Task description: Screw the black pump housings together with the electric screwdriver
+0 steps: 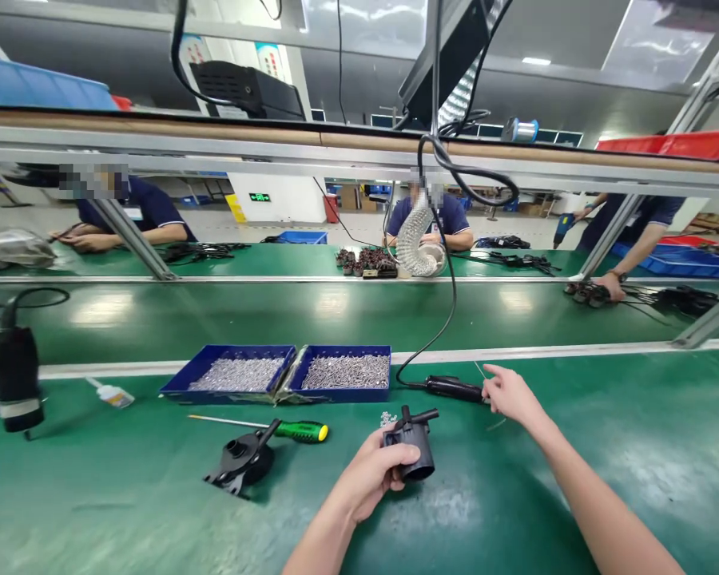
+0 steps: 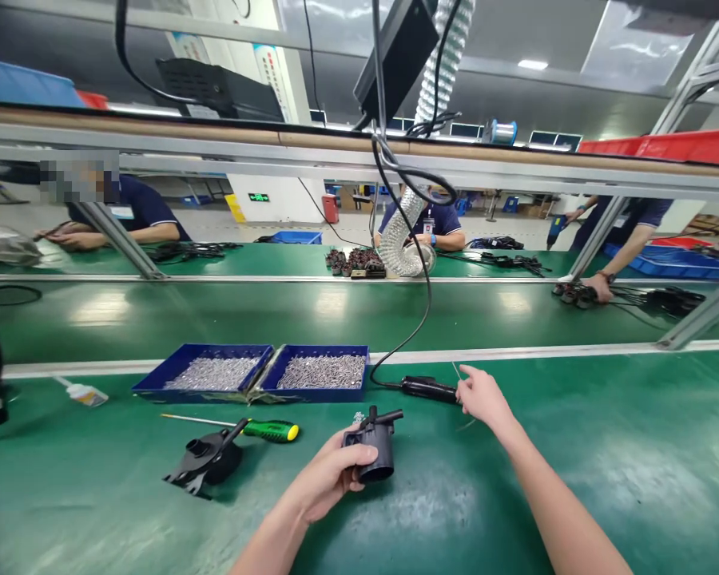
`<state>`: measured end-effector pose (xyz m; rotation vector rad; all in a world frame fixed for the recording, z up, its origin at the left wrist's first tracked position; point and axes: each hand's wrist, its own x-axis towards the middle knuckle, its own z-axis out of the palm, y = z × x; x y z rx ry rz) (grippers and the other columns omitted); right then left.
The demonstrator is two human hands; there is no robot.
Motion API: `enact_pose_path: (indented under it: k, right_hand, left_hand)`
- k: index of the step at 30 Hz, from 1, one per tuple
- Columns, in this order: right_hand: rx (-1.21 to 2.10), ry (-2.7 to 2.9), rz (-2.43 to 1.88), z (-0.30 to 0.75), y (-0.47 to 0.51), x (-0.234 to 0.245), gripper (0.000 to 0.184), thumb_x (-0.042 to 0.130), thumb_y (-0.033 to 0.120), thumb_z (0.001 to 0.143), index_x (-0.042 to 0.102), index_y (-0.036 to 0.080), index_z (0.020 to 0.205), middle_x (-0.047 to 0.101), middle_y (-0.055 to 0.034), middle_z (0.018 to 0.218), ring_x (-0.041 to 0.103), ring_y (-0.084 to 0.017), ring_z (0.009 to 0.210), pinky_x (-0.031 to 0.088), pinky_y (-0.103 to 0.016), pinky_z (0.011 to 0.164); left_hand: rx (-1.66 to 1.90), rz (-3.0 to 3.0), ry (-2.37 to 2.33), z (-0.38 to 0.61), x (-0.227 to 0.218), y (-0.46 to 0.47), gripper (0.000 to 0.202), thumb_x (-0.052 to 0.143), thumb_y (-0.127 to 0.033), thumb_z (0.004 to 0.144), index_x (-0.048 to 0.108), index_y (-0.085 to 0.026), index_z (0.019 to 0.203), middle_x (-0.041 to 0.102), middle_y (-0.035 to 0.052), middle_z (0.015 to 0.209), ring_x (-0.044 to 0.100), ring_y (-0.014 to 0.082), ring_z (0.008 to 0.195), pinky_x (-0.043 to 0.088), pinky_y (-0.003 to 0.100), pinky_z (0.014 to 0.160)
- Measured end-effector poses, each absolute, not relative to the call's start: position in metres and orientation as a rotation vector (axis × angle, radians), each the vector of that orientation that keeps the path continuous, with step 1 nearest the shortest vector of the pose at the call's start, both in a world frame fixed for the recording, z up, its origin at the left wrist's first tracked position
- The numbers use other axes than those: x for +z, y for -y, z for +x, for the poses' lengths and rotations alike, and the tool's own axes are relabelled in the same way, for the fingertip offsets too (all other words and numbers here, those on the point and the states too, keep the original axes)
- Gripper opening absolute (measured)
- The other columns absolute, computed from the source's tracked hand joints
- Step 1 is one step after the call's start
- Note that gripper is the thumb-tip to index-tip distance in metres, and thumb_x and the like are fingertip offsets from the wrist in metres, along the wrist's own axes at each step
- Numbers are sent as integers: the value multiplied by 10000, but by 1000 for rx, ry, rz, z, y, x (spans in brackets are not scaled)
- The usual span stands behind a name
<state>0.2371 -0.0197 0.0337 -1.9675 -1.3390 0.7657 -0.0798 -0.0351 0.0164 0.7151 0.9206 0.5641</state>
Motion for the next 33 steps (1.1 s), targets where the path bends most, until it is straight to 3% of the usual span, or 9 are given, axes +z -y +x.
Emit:
enact_pose_path:
  k: [3,6,9,12,15,19,22,26,33]
  right_hand:
    - [700,1375,-1917,221,47,40,499,563,349,966,683,81,1370,714,-29,690,617,-167,582,509,-298,616]
    - [842,1515,-1712,178,93,44,553,530,525,1030,701,145,1393,609,18,597,544,-155,549,449,-280,554]
    - [792,1743,-1577,139,128,47,482,507,483,1059,765,176,1327,604,8,577,473,-137,500,385,-289,524]
    - [655,1875,-1500,118,142,46,444,468,399,1073,790,182,1291,679,-32,648,488,-144,504,380,-308,530]
    - [624,1871,-1535,112,142,41,448,449,384,1079,792,180,1284,656,-27,622,492,-153,508,373,-314,524]
    - [637,1820,-1569,110,142,40,458,448,396,1080,777,163,1296,620,-16,620,455,-148,515,327,-320,515]
    - [712,1749,-1593,106,143,39,483,450,443,1077,772,149,1285,533,14,582,395,-139,501,280,-324,512]
    - [918,1630,-1633,97,145,26,554,445,543,1070,705,144,1354,440,54,562,385,-139,501,292,-311,523]
    - [820,1710,-1650,105,149,12,503,435,545,1071,694,178,1296,516,53,568,471,-151,512,370,-302,565]
  left_hand:
    - [603,733,-923,-80,12,33,713,878,-368,544,639,-120,1168,606,-14,726,448,80,556,285,216,487]
    - [628,739,-922,-78,13,34,702,876,-359,547,649,-123,1168,604,-15,737,455,81,565,282,220,498]
    - [648,772,-912,-77,18,37,686,857,-319,538,668,-114,1164,624,1,777,487,95,603,288,223,509]
    - [670,787,-933,-77,21,40,691,846,-295,521,673,-114,1165,626,0,789,492,103,625,308,228,524]
    - [673,795,-950,-76,21,41,715,833,-301,515,662,-106,1181,608,-12,775,469,103,624,310,233,532]
    - [680,856,-944,-77,20,44,725,821,-308,559,648,-100,1231,610,-9,796,450,110,644,329,243,558]
    - [720,917,-965,-77,20,46,790,856,-296,588,614,-113,1318,666,28,903,515,147,757,425,258,674]
    - [806,1065,-940,-74,21,47,699,840,-246,654,626,-146,1312,688,54,1047,551,176,882,469,271,791]
    - [816,1084,-1058,-77,21,43,584,794,-228,662,664,-147,1226,646,-7,845,516,151,748,449,257,691]
